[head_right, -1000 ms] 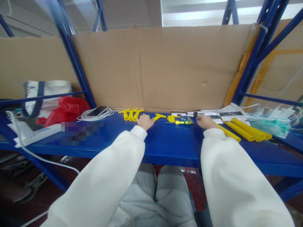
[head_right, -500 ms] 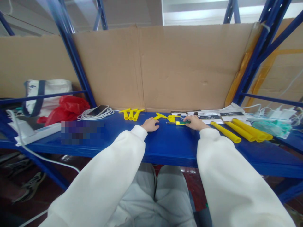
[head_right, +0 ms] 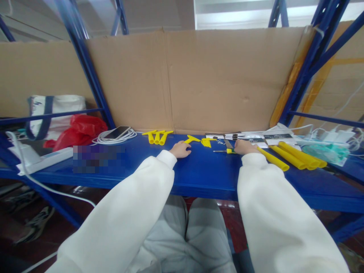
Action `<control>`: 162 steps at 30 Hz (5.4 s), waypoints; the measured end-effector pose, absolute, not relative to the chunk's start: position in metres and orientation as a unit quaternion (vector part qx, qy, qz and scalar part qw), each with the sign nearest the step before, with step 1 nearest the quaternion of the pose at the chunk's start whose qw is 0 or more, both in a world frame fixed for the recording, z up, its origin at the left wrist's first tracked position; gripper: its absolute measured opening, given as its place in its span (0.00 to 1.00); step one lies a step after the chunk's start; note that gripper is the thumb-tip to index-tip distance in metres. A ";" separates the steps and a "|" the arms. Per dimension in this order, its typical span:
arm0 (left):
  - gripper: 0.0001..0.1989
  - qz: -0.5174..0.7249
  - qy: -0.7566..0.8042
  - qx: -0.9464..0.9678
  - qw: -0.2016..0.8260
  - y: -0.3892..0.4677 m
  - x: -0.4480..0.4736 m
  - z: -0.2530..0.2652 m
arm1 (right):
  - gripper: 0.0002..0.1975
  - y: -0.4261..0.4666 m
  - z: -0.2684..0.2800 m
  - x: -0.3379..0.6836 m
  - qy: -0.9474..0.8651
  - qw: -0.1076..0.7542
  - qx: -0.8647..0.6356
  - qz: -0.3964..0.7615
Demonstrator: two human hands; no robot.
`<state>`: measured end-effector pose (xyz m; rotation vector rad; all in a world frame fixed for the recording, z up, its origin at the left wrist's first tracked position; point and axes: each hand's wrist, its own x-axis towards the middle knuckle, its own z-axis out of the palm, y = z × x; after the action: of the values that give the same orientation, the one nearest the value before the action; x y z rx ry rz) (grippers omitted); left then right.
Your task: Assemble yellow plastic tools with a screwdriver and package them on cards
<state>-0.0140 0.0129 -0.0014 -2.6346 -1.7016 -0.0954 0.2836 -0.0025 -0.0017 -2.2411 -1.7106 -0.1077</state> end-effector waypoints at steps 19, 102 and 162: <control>0.21 -0.048 -0.539 -0.841 -0.002 0.013 -0.014 -0.003 | 0.19 0.034 -0.022 0.276 -0.533 0.238 -0.812 -0.029; 0.16 -0.276 -0.555 -0.783 -0.056 0.009 -0.010 -0.004 | 0.05 0.021 -0.009 0.213 -0.652 0.442 -0.587 0.186; 0.18 -0.297 -0.474 -0.828 -0.043 0.012 -0.009 -0.007 | 0.07 0.000 0.001 0.197 -0.591 0.430 -0.600 0.327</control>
<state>-0.0094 0.0122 -0.0067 -2.6751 -1.5308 -0.9606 0.1974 0.0004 0.0013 -1.4964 -1.4736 0.8153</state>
